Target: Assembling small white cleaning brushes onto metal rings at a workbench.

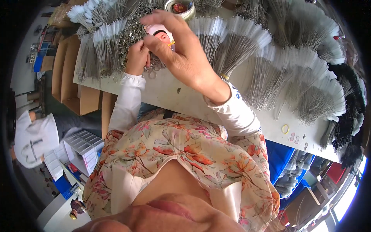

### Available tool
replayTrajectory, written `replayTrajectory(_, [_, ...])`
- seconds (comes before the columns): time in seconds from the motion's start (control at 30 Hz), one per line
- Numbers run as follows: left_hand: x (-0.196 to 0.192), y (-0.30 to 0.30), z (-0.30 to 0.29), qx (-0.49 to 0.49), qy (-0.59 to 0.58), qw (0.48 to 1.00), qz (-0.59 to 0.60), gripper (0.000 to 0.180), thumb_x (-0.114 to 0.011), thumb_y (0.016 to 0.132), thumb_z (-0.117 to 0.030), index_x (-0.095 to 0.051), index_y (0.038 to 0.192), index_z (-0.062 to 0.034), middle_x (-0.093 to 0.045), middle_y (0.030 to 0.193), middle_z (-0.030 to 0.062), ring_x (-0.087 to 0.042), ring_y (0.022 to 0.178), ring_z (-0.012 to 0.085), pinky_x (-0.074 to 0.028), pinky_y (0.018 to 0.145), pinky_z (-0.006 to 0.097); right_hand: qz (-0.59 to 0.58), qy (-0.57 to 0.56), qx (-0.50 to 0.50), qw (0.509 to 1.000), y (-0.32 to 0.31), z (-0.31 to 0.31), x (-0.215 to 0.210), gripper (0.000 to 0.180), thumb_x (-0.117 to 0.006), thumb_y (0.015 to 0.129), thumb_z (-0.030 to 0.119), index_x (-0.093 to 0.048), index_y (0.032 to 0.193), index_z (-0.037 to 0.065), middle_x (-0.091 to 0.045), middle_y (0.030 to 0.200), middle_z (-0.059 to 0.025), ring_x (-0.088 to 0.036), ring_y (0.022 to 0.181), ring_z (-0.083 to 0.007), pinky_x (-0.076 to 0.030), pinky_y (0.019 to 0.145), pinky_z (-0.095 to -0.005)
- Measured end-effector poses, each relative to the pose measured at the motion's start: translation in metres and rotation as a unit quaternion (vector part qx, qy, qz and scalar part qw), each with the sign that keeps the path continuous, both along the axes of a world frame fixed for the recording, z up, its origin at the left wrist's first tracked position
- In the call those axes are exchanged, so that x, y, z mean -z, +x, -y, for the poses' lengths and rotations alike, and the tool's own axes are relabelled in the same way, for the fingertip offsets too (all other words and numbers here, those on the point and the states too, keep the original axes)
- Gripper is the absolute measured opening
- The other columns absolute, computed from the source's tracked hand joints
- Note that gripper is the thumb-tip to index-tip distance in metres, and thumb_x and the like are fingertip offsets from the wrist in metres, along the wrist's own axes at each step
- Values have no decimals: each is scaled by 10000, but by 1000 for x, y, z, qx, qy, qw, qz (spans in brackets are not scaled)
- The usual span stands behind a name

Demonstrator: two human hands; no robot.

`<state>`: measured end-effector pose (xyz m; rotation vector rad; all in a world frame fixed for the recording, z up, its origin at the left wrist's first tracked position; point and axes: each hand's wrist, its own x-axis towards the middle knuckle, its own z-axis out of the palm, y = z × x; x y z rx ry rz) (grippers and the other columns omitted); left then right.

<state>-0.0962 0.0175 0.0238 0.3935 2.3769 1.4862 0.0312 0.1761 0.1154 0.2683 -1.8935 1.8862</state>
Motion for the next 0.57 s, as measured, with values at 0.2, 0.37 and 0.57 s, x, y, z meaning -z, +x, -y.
replayTrajectory(0.2, [15, -7, -4, -77, 25, 996, -34, 275, -576, 860, -236, -570, 856, 39, -579, 633, 93, -524, 429, 166, -386, 393, 311, -122, -128, -88, 980, 10, -14, -29, 338, -562, 870, 80, -500, 1194, 6, -446, 1288, -113, -374, 1253, -219, -253, 1054, -364])
replayTrajectory(0.37, [2, -7, -11, -82, -117, 944, -297, 312, -434, 895, -289, -475, 924, 19, -606, 781, 244, -594, 752, 419, -446, 658, 492, -104, -63, 72, 990, 28, -37, -42, 320, -461, 885, 66, -491, 1178, -59, -526, 1222, -185, -505, 1138, -253, -366, 995, -380])
replayTrajectory(0.57, [6, -20, -4, -112, -3, 948, -297, 284, -549, 839, -270, -525, 923, 0, -598, 817, 241, -586, 800, 391, -442, 732, 466, -109, -67, 34, 991, 12, -26, -29, 305, -527, 878, 76, -518, 1161, -37, -561, 1181, -131, -518, 1105, -216, -365, 983, -333])
